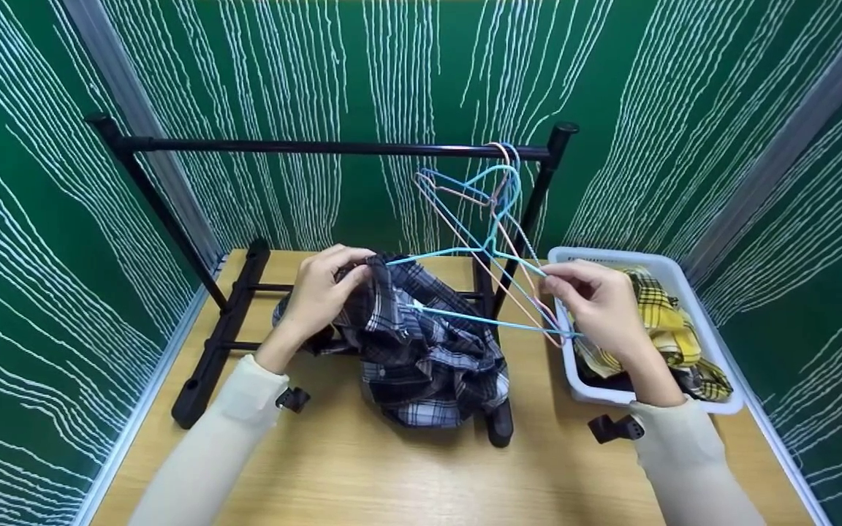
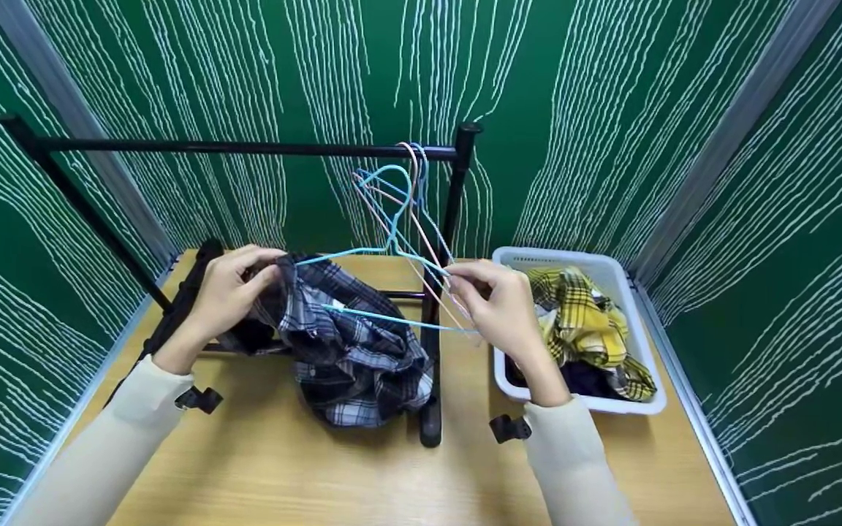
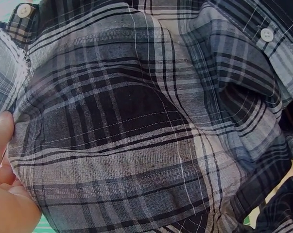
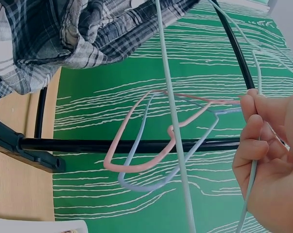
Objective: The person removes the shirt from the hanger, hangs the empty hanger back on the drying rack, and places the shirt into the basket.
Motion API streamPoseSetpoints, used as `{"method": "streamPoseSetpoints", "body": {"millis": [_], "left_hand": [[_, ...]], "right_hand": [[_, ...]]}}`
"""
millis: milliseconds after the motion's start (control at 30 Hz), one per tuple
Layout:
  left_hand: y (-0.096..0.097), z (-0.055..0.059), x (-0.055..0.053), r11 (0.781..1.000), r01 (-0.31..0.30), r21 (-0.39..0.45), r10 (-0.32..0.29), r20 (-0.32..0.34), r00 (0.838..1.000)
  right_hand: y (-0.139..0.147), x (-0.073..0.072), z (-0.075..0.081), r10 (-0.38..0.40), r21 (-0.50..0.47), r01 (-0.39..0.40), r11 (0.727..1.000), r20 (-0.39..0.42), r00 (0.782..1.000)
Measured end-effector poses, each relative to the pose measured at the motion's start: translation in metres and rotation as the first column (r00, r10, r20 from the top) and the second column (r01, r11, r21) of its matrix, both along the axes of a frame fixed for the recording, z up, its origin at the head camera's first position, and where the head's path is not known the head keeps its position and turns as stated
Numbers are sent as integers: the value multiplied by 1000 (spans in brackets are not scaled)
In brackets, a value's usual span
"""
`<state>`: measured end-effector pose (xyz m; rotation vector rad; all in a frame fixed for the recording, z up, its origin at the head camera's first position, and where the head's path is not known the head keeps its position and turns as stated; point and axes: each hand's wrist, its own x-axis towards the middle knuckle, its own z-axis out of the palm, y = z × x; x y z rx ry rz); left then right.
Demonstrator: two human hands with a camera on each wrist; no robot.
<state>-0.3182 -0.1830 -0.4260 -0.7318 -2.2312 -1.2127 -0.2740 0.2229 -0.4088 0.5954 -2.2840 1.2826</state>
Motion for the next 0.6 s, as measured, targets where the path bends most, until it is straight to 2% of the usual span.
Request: {"method": "streamPoseSetpoints", "body": {"millis": [133, 233, 333, 467, 600], "left_hand": [[-1, -3, -1, 1000, -9, -11, 9, 5, 1000], [-1, -4, -1, 999, -23, -25, 24, 31, 999], [-2, -5, -2, 999, -34, -28, 36, 54, 998], [-4, -8, -4, 999, -43, -16, 44, 59, 997], [-5, -12, -7, 998, -54, -14, 55, 65, 996]], "right_hand": [[0, 4, 3, -17, 9, 17, 1000, -5, 1000], [-5, 13, 13, -29, 10, 29, 1000, -5, 1000], [-3, 16, 15, -39, 10, 39, 999, -4, 999], [10, 5, 3, -37, 10, 37, 999, 5, 999], [18, 3, 0, -12, 19, 13, 1000, -19, 1000]]}}
